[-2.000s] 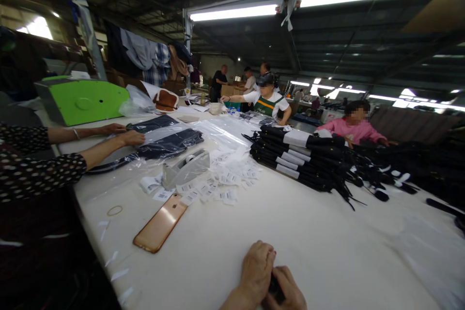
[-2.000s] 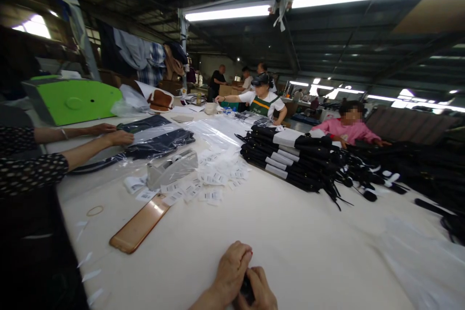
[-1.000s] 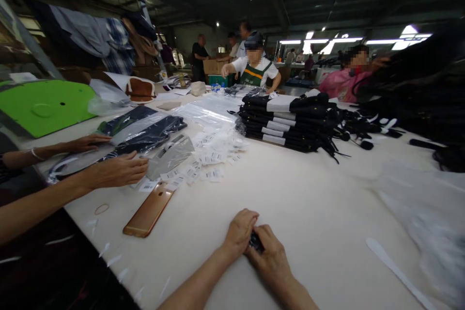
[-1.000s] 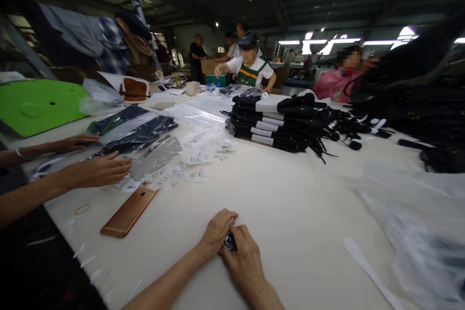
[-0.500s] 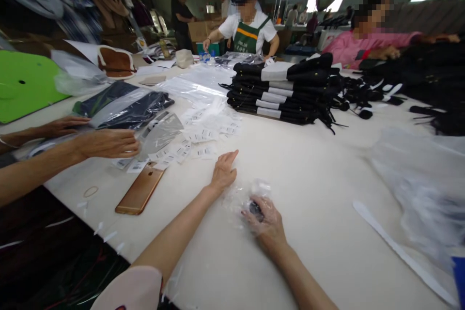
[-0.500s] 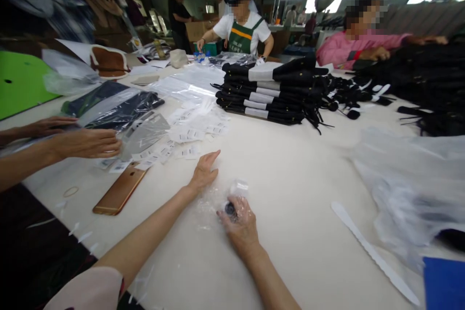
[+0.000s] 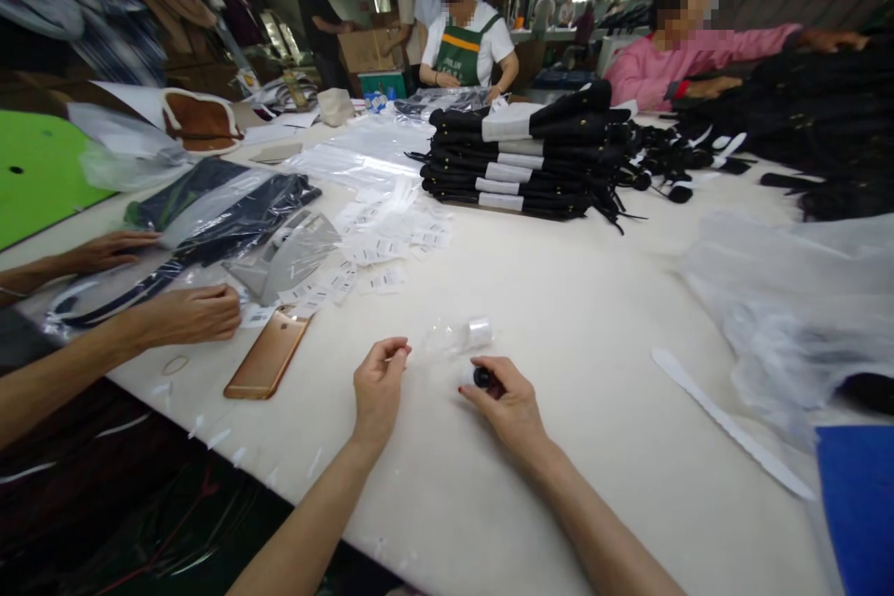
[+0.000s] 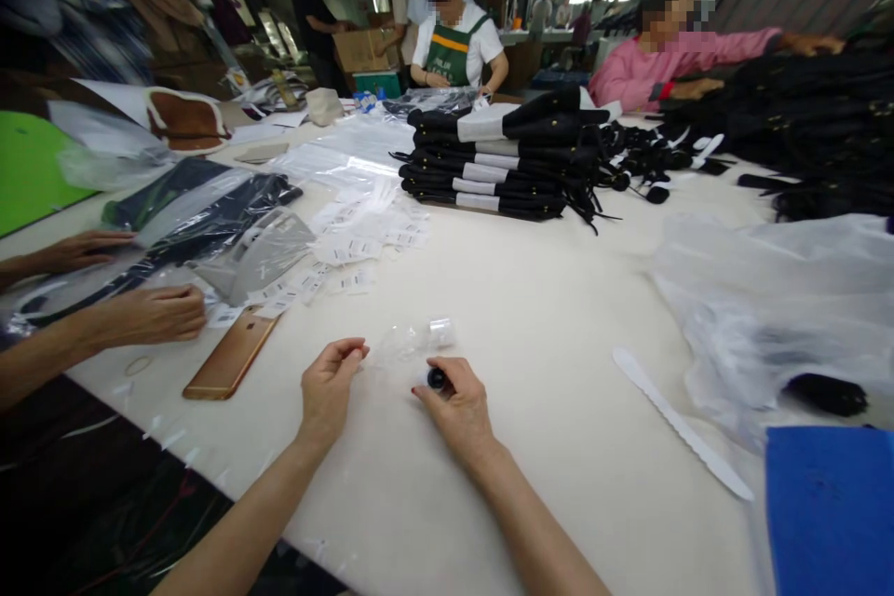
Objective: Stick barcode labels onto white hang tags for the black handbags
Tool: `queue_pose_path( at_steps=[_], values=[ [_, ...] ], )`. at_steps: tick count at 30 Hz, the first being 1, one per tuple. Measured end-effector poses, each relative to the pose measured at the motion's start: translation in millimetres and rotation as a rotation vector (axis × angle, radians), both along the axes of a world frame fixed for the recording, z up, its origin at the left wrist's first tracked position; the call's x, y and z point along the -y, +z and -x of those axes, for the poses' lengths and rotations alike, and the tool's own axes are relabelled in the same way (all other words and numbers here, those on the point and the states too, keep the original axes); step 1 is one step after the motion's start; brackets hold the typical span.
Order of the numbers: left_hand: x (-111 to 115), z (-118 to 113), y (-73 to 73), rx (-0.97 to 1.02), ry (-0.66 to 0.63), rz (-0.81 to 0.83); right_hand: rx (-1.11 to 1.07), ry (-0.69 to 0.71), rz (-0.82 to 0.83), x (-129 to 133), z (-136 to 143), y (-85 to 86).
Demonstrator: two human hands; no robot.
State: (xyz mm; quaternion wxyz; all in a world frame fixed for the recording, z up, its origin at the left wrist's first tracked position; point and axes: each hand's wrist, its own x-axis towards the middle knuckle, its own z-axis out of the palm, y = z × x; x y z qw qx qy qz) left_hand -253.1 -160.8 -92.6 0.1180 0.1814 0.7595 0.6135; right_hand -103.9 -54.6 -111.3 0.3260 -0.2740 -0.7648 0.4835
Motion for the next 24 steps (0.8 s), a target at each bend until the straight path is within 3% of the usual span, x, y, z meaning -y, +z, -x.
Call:
queue_pose_path(
  at_steps=[1, 3, 7, 9, 15, 20, 24],
  values=[
    [11.9, -13.0, 3.3, 0.003, 0.032, 0.001, 0.002, 0.000, 0.024, 2.9, -4.6, 6.2],
    [29.0, -40.9, 10.7, 0.083, -0.032, -0.005, -0.008, 0.016, 0.055, 11.0, -15.0, 19.4],
    [33.6, -87.7, 25.1, 0.549, -0.394, -0.158, -0.041, 0.083, 0.060, 32.7, -36.7, 41.2],
    [28.5, -101.1, 28.7, 0.728, -0.488, -0.270, -0.040, 0.107, 0.034, 42.5, -47.4, 47.2],
    [30.3, -115.3, 27.7, 0.932, -0.579, -0.375, -0.029, 0.142, -0.050, 54.3, -81.9, 51.3],
    [42.6, -122.7, 29.9, 0.949, -0.621, -0.384, -0.067, 0.133, -0.061, 59.9, -100.0, 50.0],
    [50.6, -128.5, 30.6, 0.962, -0.638, -0.396, -0.044, 0.080, -0.183, 68.7, -105.4, 49.2]
  ],
)
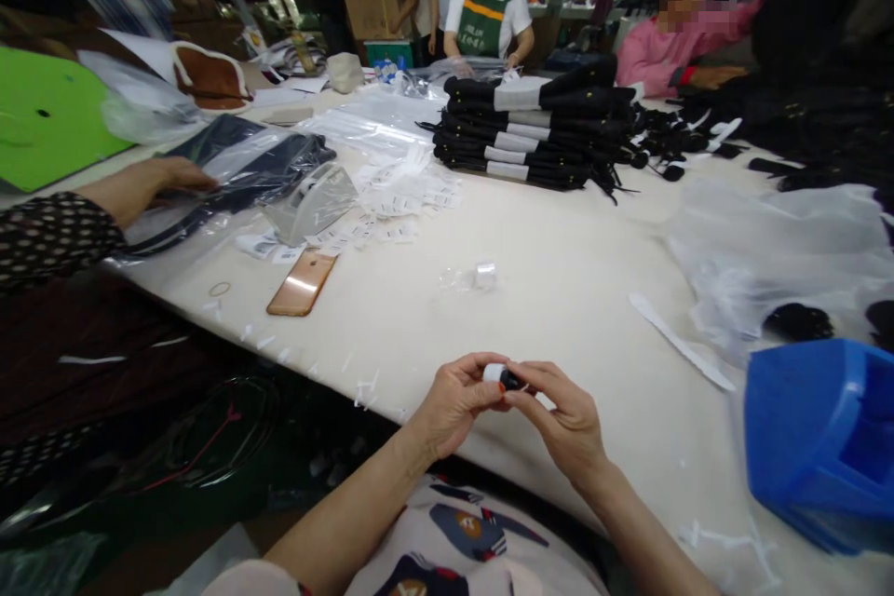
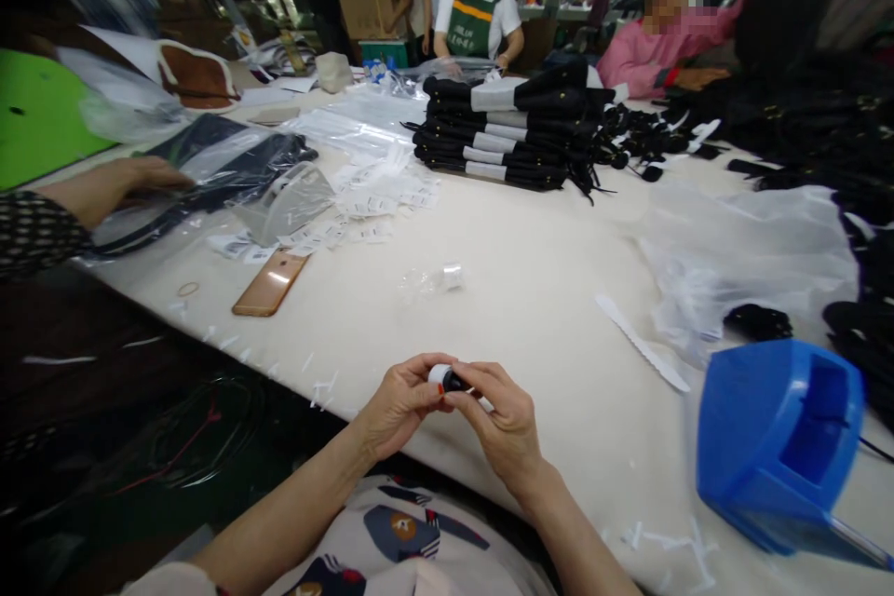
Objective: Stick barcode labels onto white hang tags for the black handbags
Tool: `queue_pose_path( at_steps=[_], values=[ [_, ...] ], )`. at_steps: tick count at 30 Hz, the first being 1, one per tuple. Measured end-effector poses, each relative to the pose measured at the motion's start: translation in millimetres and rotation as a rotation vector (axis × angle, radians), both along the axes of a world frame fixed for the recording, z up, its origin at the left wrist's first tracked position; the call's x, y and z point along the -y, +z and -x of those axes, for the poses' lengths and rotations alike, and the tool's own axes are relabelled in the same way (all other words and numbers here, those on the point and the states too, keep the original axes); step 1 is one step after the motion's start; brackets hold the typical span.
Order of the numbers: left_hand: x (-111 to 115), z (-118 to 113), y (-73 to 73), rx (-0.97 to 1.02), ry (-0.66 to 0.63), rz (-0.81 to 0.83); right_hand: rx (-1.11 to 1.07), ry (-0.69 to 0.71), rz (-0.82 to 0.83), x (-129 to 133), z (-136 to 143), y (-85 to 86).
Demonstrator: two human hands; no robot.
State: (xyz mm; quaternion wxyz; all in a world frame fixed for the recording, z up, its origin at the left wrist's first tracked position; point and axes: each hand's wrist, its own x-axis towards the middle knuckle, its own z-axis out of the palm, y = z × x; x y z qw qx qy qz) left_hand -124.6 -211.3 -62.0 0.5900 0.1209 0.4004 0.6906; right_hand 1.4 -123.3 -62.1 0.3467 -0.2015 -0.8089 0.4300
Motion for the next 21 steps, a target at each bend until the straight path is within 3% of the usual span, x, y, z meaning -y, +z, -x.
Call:
queue_pose_path(
  at_steps=[6, 8, 11, 14, 17, 19, 21],
  values=[
    [23.6, 7.3, -8.0, 0.019, 0.011, 0.020, 0.184, 0.120, -0.192, 11.6, -3.0, -4.6],
    [45.4, 17.7, -11.8, 0.022, 0.030, 0.028, 0.189, 0.093, -0.169, 13.5, -2.7, -10.4],
    [95.6, 35.5, -24.8, 0.039, 0.088, 0.045, 0.199, -0.003, -0.035, 14.0, -0.8, -22.3],
    [154.8, 51.5, -54.1, 0.086, 0.292, 0.196, 0.216, -0.003, 0.163, 13.8, 3.2, -34.1],
    [204.4, 67.2, -96.0, 0.297, 0.675, 0.677, 0.210, 0.043, 0.289, 14.7, 6.7, -42.4],
    [223.9, 79.7, -123.2, 0.347, 0.788, 0.864, 0.211, 0.060, 0.320, 15.0, 6.7, -46.0],
    [229.1, 95.4, -144.4, 0.344, 0.852, 0.976, 0.226, 0.073, 0.328, 14.1, 4.3, -48.4]
  ],
)
